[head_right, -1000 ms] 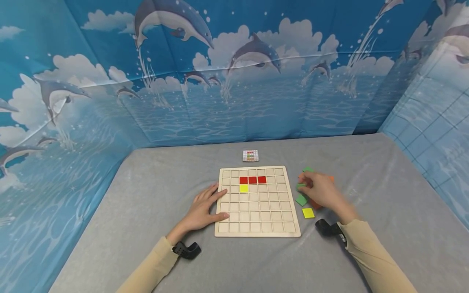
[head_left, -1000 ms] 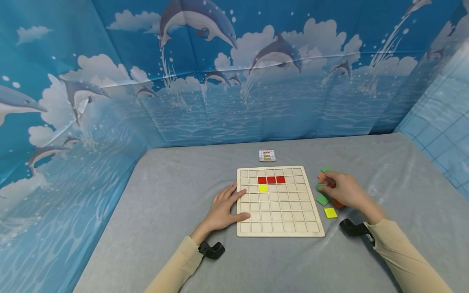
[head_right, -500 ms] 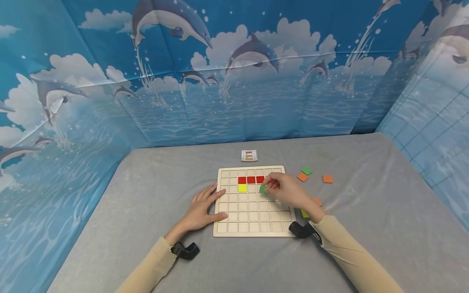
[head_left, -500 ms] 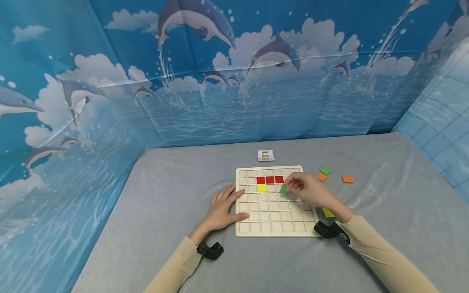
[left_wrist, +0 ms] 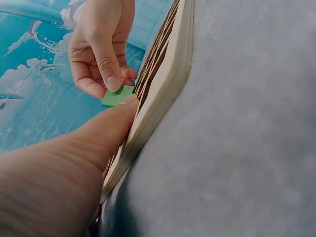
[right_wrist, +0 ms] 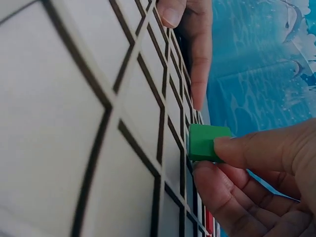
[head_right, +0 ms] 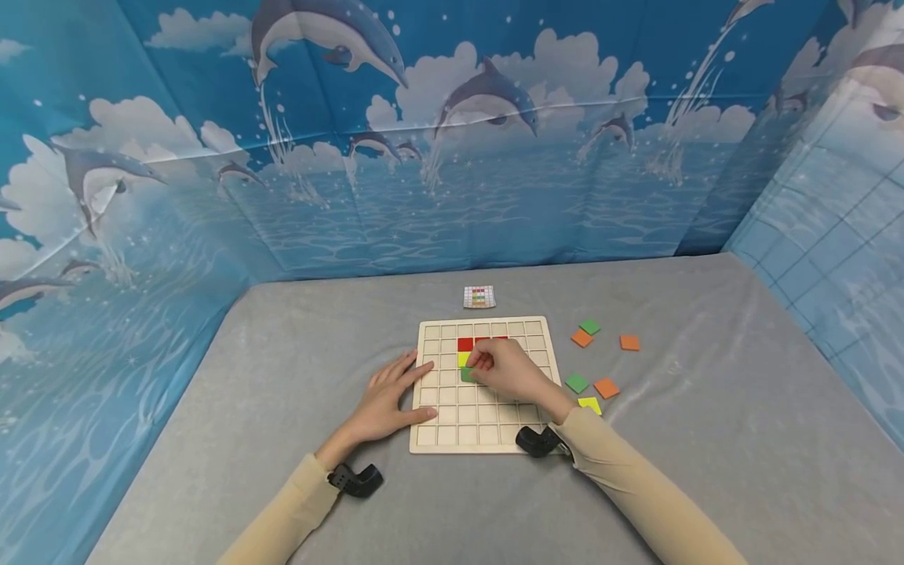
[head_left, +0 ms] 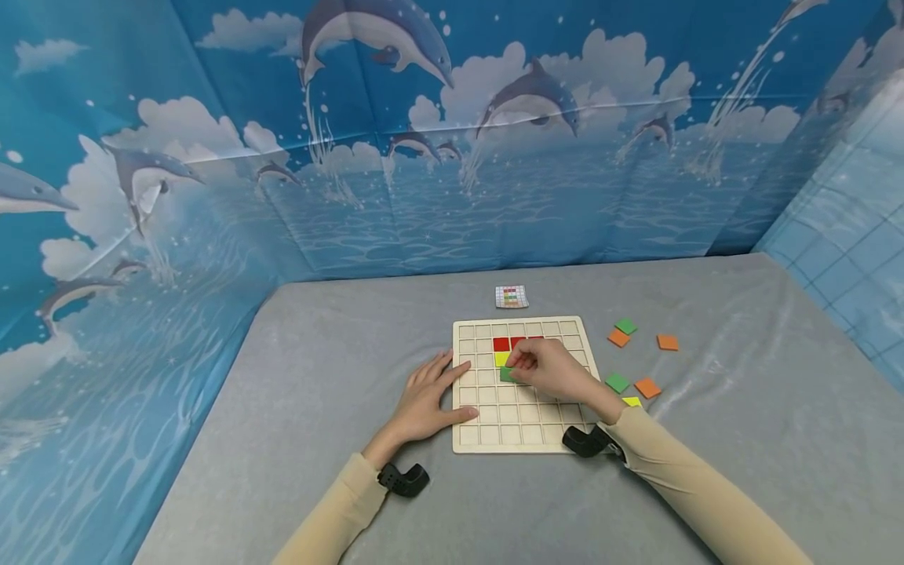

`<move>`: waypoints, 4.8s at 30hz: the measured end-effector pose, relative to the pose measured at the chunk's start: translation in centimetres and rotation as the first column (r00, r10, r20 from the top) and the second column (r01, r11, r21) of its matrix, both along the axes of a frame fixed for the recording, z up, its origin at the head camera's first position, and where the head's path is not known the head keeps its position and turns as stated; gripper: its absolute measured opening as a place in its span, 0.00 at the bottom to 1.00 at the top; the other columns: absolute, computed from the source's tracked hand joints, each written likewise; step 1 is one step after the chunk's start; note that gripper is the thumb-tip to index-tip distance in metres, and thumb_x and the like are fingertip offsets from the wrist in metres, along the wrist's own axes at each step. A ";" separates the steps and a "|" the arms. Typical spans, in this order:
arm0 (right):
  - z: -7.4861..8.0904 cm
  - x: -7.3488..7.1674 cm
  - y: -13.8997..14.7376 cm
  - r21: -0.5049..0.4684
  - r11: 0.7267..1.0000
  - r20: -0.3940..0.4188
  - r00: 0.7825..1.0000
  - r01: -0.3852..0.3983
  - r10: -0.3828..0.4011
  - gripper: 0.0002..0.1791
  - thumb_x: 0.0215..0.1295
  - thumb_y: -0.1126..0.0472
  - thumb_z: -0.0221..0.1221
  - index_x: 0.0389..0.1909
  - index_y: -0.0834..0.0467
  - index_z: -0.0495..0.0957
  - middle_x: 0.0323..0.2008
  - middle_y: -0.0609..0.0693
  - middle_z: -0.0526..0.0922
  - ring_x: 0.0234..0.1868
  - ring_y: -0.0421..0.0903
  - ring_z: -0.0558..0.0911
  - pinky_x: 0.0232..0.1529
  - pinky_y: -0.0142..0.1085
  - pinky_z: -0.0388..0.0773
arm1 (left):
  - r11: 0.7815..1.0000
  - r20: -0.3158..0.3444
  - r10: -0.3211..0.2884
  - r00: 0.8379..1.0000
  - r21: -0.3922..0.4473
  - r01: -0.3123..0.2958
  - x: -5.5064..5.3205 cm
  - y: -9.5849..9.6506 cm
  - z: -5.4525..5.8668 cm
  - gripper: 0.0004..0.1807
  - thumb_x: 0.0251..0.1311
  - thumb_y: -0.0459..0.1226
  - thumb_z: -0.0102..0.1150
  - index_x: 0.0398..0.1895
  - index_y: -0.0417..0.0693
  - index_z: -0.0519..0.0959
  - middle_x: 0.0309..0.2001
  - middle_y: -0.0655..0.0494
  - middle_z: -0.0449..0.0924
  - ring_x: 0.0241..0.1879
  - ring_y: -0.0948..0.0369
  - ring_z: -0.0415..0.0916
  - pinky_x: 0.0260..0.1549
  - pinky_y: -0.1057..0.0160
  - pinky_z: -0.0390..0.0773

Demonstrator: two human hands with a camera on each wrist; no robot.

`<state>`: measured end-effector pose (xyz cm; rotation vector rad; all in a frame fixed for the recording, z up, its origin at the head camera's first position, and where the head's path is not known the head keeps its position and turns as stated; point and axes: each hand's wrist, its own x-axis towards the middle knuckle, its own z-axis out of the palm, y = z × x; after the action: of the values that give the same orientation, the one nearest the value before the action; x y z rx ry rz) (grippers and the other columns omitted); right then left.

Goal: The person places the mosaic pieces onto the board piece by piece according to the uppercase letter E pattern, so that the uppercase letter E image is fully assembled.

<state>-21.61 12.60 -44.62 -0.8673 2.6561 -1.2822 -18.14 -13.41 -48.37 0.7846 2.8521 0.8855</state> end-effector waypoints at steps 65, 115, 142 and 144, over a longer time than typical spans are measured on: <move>1.3 1.9 14.4 0.317 0.948 0.028 0.999 0.030 -0.041 0.13 0.51 0.59 0.71 0.38 0.55 0.83 0.40 0.48 0.78 0.41 0.50 0.74 0.40 0.46 0.73 | 1.000 0.001 0.007 1.000 -0.011 -0.007 0.1 0.2 0.1 0.41 0.57 0.59 0.59 0.72 0.57 0.60 0.74 0.50 0.46 0.72 0.55 0.38 0.64 0.45 0.42; 0.1 1.9 12.3 0.161 0.955 -0.131 0.965 0.248 -0.228 0.10 0.55 0.68 0.67 0.31 0.57 0.75 0.25 0.45 0.74 0.24 0.41 0.72 0.24 0.34 0.69 | 1.000 -0.002 -0.005 1.000 -0.007 0.005 -0.1 0.1 0.1 0.41 0.58 0.58 0.59 0.72 0.57 0.60 0.74 0.49 0.46 0.72 0.55 0.39 0.64 0.45 0.42; -0.5 1.0 4.9 0.052 0.997 -0.086 0.995 0.058 -0.053 0.07 0.57 0.67 0.66 0.31 0.52 0.80 0.26 0.40 0.78 0.28 0.37 0.76 0.30 0.33 0.75 | 1.000 0.001 -0.003 1.000 -0.017 0.003 -0.2 0.1 0.0 0.41 0.57 0.58 0.59 0.73 0.56 0.59 0.74 0.50 0.46 0.72 0.56 0.38 0.64 0.46 0.43; -0.6 0.9 4.3 0.057 0.997 -0.096 0.994 0.052 -0.046 0.07 0.56 0.67 0.67 0.31 0.52 0.80 0.25 0.39 0.78 0.27 0.37 0.76 0.30 0.33 0.74 | 1.000 0.000 -0.001 1.000 -0.017 0.001 -0.2 0.1 -0.1 0.41 0.57 0.58 0.59 0.72 0.56 0.60 0.74 0.50 0.46 0.72 0.55 0.39 0.64 0.46 0.43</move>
<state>-20.70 16.93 -45.20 -0.8811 2.7899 -1.1938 -18.33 -13.28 -48.46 0.7838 2.8557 0.8594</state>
